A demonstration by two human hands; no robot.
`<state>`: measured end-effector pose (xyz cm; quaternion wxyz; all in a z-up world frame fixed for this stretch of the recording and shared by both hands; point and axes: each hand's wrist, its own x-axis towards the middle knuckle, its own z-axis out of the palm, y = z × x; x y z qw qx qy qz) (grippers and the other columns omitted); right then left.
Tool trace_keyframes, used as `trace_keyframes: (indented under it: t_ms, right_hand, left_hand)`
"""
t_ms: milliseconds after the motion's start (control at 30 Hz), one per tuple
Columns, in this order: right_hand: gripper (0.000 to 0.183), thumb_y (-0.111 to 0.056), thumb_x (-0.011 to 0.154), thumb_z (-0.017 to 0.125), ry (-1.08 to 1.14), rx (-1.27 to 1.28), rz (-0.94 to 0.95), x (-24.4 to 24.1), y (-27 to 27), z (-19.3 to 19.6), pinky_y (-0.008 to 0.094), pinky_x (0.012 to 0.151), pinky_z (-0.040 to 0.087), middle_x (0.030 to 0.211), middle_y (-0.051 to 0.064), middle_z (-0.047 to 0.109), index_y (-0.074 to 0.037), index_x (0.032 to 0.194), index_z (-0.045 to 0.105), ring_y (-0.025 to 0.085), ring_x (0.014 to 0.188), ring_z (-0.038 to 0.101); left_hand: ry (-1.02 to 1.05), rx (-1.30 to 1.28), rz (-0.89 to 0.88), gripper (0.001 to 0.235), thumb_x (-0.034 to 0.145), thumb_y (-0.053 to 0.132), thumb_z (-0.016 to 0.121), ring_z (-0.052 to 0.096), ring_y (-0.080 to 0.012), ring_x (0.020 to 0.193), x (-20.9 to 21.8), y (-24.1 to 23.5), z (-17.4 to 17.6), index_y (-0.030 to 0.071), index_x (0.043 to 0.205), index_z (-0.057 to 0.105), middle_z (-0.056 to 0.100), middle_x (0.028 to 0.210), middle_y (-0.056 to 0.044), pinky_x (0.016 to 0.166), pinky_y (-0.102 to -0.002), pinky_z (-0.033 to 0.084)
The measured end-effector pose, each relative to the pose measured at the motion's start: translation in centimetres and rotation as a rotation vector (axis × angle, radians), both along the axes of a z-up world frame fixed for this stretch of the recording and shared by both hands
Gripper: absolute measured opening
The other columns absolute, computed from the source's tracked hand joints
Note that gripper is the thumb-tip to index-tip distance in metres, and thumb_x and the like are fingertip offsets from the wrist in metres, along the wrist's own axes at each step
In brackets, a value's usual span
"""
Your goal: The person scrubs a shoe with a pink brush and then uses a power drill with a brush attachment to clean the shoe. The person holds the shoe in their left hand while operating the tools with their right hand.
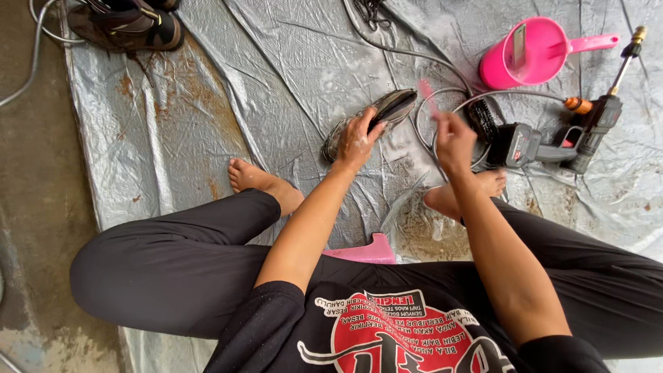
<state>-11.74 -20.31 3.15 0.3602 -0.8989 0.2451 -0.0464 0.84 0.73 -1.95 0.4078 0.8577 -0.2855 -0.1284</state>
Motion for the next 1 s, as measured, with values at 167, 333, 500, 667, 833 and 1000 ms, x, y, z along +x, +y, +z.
trace_keyframes:
  t_ms: [167, 333, 500, 667, 833, 1000]
  right_hand:
    - [0.025, -0.044, 0.112, 0.066, 0.064, -0.05, 0.059, 0.3, 1.7, -0.2, 0.052, 0.076, 0.057, 0.061, 0.01, 0.064, -0.025, 0.101, 0.078, 0.038, 0.075, 0.074]
    - [0.033, -0.048, 0.113, 0.056, 0.204, -0.025, 0.057, 1.8, 1.5, 1.1, 0.058, 0.084, 0.057, 0.069, 0.016, 0.07, -0.028, 0.099, 0.077, 0.048, 0.084, 0.073]
    - [0.028, -0.043, 0.113, 0.057, 0.185, -0.03, 0.08, 1.4, -2.7, -3.9, 0.057, 0.079, 0.059, 0.069, 0.013, 0.071, -0.024, 0.104, 0.075, 0.045, 0.08, 0.073]
    - [0.029, -0.044, 0.113, 0.054, 0.229, -0.013, 0.171, 0.9, 3.3, 1.4, 0.063, 0.085, 0.056, 0.076, 0.019, 0.074, -0.022, 0.114, 0.073, 0.049, 0.087, 0.073]
    - [0.033, -0.046, 0.114, 0.055, 0.177, 0.019, -0.027, 1.6, 1.3, -1.7, 0.06, 0.082, 0.057, 0.083, 0.019, 0.075, -0.019, 0.109, 0.074, 0.048, 0.09, 0.073]
    - [0.034, -0.039, 0.114, 0.056, 0.219, -0.035, 0.124, 1.4, 1.4, -0.8, 0.059, 0.085, 0.059, 0.09, 0.025, 0.076, -0.012, 0.109, 0.076, 0.05, 0.092, 0.075]
  left_hand:
    - [0.028, 0.059, 0.004, 0.04, 0.105, 0.055, 0.057, 0.074, -0.0412, 0.099, 0.8, -0.2, -1.1, 0.026, 0.132, 0.055, 0.072, 0.1, -0.018, 0.083, -0.055, 0.062]
    - [0.053, 0.066, -0.008, 0.05, 0.104, 0.05, 0.06, 0.075, -0.0449, 0.099, 0.6, 0.3, 0.4, 0.023, 0.146, 0.053, 0.073, 0.103, -0.023, 0.081, -0.057, 0.062]
    - [0.013, 0.062, -0.043, 0.051, 0.105, 0.048, 0.062, 0.075, -0.0458, 0.096, 1.5, -0.2, -0.5, 0.02, 0.148, 0.059, 0.075, 0.096, -0.026, 0.08, -0.057, 0.062]
    - [-0.018, 0.036, -0.065, 0.049, 0.103, 0.045, 0.064, 0.075, -0.0453, 0.087, 1.6, 0.6, 0.2, 0.021, 0.146, 0.061, 0.075, 0.087, -0.026, 0.073, -0.057, 0.061]
    - [0.044, 0.024, -0.04, 0.05, 0.103, 0.044, 0.065, 0.076, -0.0444, 0.091, 1.6, 0.9, 1.3, 0.016, 0.145, 0.064, 0.077, 0.093, -0.025, 0.076, -0.056, 0.06]
    - [0.082, -0.009, -0.057, 0.05, 0.103, 0.042, 0.066, 0.073, -0.0503, 0.098, 1.7, 0.8, 3.2, 0.012, 0.144, 0.063, 0.077, 0.101, -0.028, 0.082, -0.06, 0.058]
